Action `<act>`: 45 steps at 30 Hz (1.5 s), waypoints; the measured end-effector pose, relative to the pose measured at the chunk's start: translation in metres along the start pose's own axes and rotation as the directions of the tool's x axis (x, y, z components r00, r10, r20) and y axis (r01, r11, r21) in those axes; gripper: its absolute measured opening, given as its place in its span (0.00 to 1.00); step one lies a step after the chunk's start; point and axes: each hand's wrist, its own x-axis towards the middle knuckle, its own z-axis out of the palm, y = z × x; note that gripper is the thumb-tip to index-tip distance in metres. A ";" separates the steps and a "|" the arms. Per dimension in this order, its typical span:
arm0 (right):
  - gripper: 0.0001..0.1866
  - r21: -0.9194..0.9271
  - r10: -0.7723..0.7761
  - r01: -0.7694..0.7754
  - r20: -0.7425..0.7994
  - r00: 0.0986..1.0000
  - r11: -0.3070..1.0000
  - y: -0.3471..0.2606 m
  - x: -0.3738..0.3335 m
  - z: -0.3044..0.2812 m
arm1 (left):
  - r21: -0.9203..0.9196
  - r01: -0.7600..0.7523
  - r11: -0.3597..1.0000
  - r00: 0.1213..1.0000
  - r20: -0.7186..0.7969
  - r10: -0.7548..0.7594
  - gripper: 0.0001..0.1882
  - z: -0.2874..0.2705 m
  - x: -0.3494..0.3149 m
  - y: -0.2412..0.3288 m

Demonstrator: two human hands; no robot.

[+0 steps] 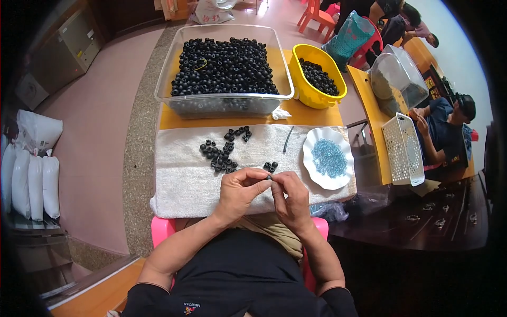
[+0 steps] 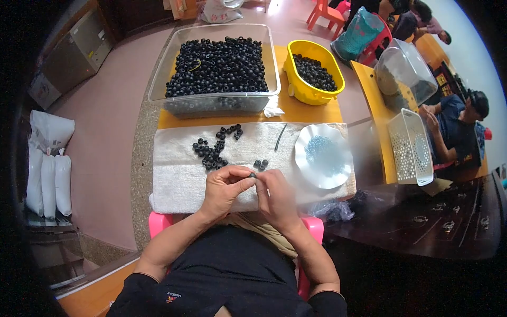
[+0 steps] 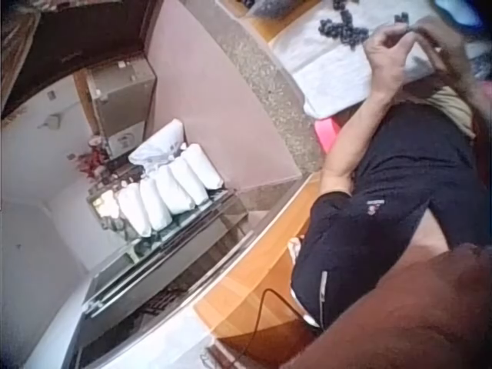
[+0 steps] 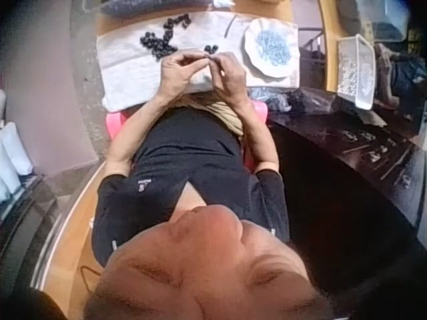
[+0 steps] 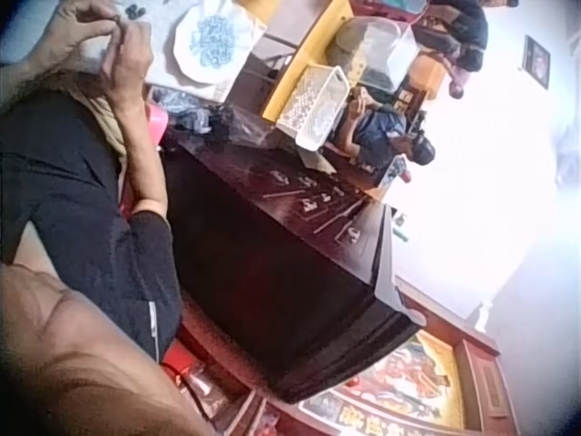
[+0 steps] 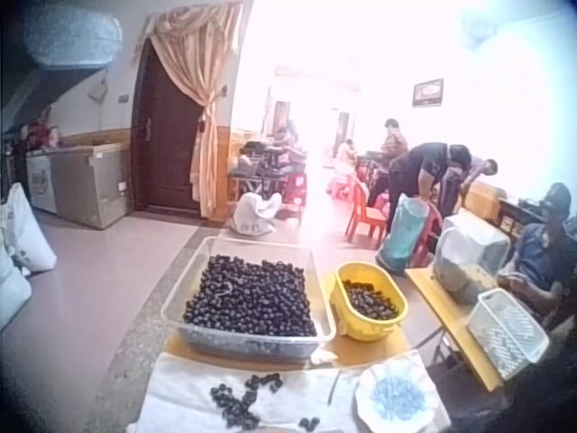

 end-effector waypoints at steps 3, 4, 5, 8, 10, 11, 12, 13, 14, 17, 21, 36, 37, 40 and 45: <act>0.05 0.026 0.015 -0.015 0.018 1.000 1.000 0.001 0.002 0.001 | 0.027 -0.027 0.999 1.000 -0.016 0.027 0.08 -0.002 0.001 -0.002; 0.05 0.035 0.017 -0.018 0.028 0.999 0.999 0.002 0.002 0.001 | 0.028 -0.026 0.999 1.000 -0.016 0.027 0.08 -0.003 0.001 -0.002; 0.05 0.036 0.018 -0.019 0.028 0.999 0.999 0.003 0.002 0.001 | 0.036 -0.022 0.999 1.000 -0.017 0.023 0.08 -0.003 0.001 -0.001; 0.06 0.087 0.042 -0.045 0.032 0.999 0.995 0.005 0.002 0.002 | 0.045 -0.020 0.999 1.000 -0.014 0.020 0.08 -0.004 0.002 -0.002; 0.10 0.078 0.031 -0.035 0.052 0.998 0.996 0.004 0.003 0.001 | 0.045 -0.019 0.999 1.000 -0.009 0.020 0.08 -0.005 0.003 -0.003; 0.10 0.079 0.032 -0.036 0.051 0.998 0.996 0.004 0.003 0.002 | 0.059 -0.037 0.998 0.999 -0.002 0.037 0.08 -0.005 0.003 -0.003; 0.10 0.092 0.026 -0.031 0.055 0.998 0.995 0.005 0.003 0.002 | 0.072 -0.055 0.996 0.999 0.005 0.054 0.08 -0.005 0.003 -0.003; 0.11 0.104 0.019 -0.025 0.058 0.998 0.994 0.006 0.003 0.003 | 0.072 -0.053 0.996 0.999 0.005 0.053 0.08 -0.005 0.003 -0.002; 0.11 0.105 0.021 -0.027 0.058 0.998 0.994 0.006 0.003 0.003 | 0.094 -0.051 0.994 0.999 0.005 0.051 0.07 -0.005 0.003 0.000; 0.09 0.099 -0.014 0.009 0.043 0.999 0.995 0.008 0.005 0.004 | 0.126 -0.054 0.991 0.999 0.005 0.053 0.07 -0.007 0.003 -0.001; 0.08 0.105 -0.007 0.002 0.048 0.999 0.994 0.012 0.005 0.005 | 0.139 -0.059 0.989 0.998 0.011 0.058 0.08 -0.008 0.004 0.000; 0.07 -0.237 0.050 -0.060 -0.047 0.998 0.970 0.030 0.011 -0.024 | 0.285 -0.054 0.957 0.997 -0.039 0.068 0.08 -0.008 0.005 0.000; 0.07 -0.348 0.047 -0.060 -0.043 0.998 0.936 0.034 0.014 -0.033 | 0.282 -0.055 0.958 0.997 -0.041 0.069 0.08 -0.008 0.006 0.001; 0.08 -0.515 0.079 -0.088 -0.041 0.996 0.853 0.056 0.012 -0.058 | 0.314 -0.015 0.949 0.997 -0.062 0.037 0.08 -0.009 0.007 0.002; 0.09 -0.607 0.062 -0.080 -0.051 0.997 0.791 0.060 0.007 -0.067 | 0.321 0.019 0.947 0.998 -0.059 0.000 0.09 -0.012 0.008 0.000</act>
